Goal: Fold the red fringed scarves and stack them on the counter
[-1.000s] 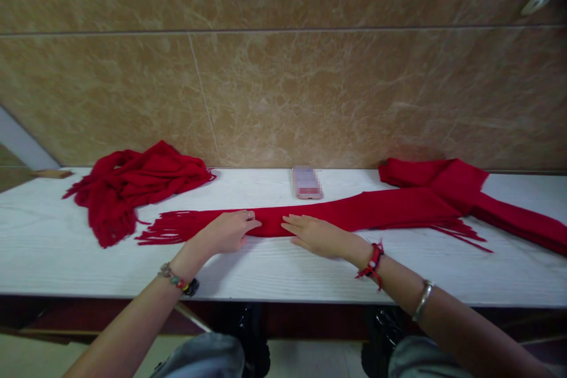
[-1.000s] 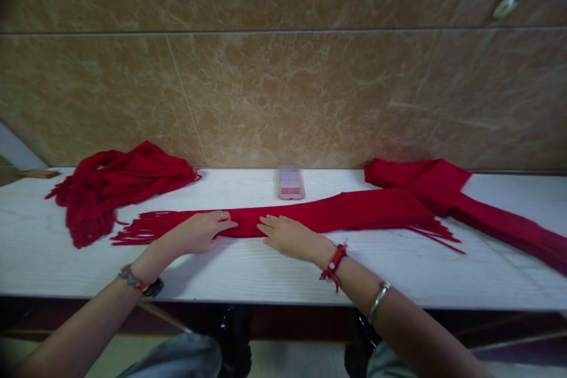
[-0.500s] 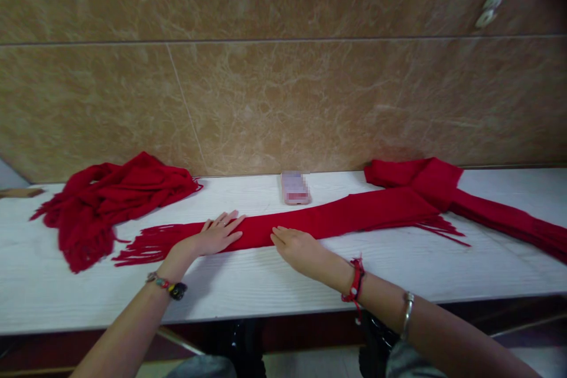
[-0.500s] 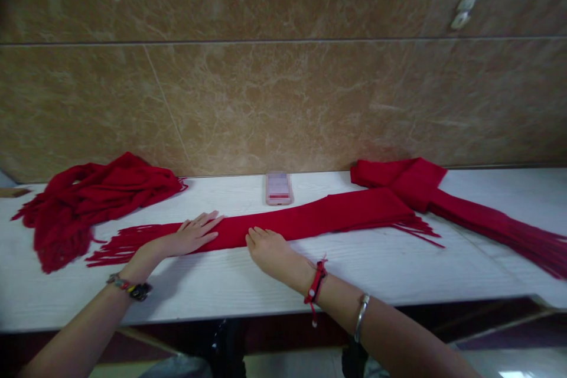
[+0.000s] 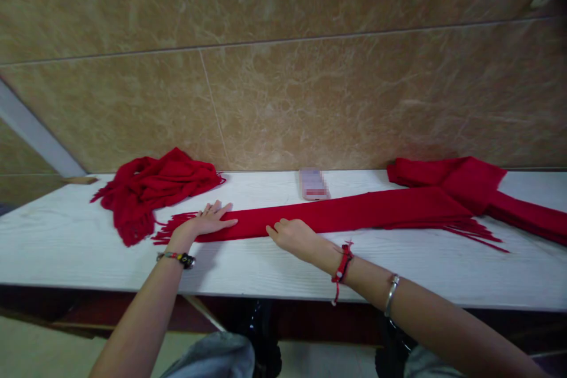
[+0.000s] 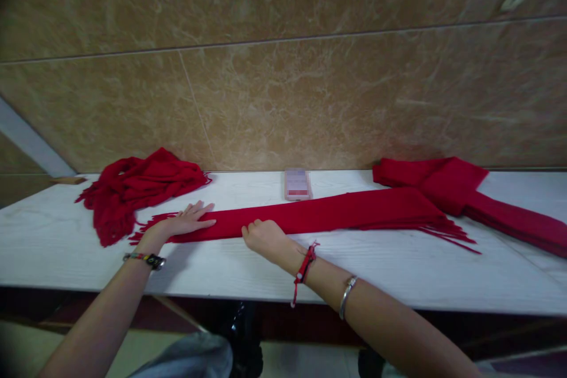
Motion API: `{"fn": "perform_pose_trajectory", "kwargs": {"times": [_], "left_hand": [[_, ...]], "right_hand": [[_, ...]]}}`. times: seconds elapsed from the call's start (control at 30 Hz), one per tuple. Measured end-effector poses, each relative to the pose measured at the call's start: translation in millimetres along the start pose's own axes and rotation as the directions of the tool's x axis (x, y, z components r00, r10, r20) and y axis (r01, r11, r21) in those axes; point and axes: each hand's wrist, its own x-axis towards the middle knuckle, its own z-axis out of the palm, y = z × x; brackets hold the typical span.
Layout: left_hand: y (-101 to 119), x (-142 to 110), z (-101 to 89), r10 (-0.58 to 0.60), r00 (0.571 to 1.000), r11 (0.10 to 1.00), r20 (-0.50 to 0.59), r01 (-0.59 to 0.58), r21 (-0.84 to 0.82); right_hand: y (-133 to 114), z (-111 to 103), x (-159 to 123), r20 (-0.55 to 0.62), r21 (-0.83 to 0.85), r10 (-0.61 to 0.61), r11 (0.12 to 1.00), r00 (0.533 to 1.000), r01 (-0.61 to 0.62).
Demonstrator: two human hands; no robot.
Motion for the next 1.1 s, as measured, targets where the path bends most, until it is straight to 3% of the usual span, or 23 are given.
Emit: {"fn": "perform_pose_trajectory", "kwargs": {"times": [0.13, 0.2, 0.3, 0.4, 0.47, 0.53, 0.67, 0.77, 0.97, 1.1], "left_hand": [[-21.7, -5.9, 0.7, -0.096, 0.995, 0.995, -0.002, 0.096, 0.027], [-23.9, -5.9, -0.3, -0.09, 0.996, 0.995, -0.029, 0.091, 0.044], [-11.8, -2.9, -1.8, 0.135, 0.976, 0.99, -0.172, -0.126, 0.067], [15.0, 5.3, 0.4, 0.45, 0.845, 0.89, -0.29, -0.453, 0.061], [34.3, 14.8, 1.8, 0.55, 0.778, 0.824, -0.304, -0.564, 0.046], [50.0, 27.4, -0.6, 0.57, 0.772, 0.809, -0.281, -0.587, 0.028], [66.7, 54.5, -18.9, 0.546, 0.833, 0.826, -0.083, -0.553, -0.109], [71.1, 68.3, -32.9, 0.585, 0.809, 0.804, 0.05, -0.571, -0.166], [76.7, 76.0, -38.7, 0.637, 0.766, 0.754, 0.086, -0.596, -0.276], [81.8, 72.3, -45.8, 0.655, 0.753, 0.719, 0.065, -0.594, -0.362]], "right_hand": [[3.7, -1.4, 0.8, -0.008, -0.036, -0.089, 0.995, 0.996, 0.089], [5.8, -2.6, 0.0, -0.014, -0.031, -0.102, 0.994, 0.995, 0.102], [6.0, -3.8, 0.6, -0.022, -0.013, -0.073, 0.997, 0.997, 0.072], [3.9, -2.2, 2.5, -0.026, -0.019, -0.028, 0.999, 0.999, 0.028], [3.0, 0.6, 2.4, -0.022, -0.042, -0.009, 0.999, 1.0, 0.008], [3.2, 3.6, 0.3, -0.027, -0.064, 0.001, 0.998, 1.0, -0.003], [4.9, 7.7, -6.2, -0.087, -0.081, 0.034, 0.996, 0.996, -0.041], [4.7, 11.5, -7.6, -0.131, -0.071, 0.085, 0.993, 0.988, -0.095], [0.6, 16.7, -2.8, -0.104, -0.03, 0.157, 0.987, 0.982, -0.16], [6.3, -0.2, -12.1, -0.123, -0.03, 0.211, 0.976, 0.97, -0.216]]}}
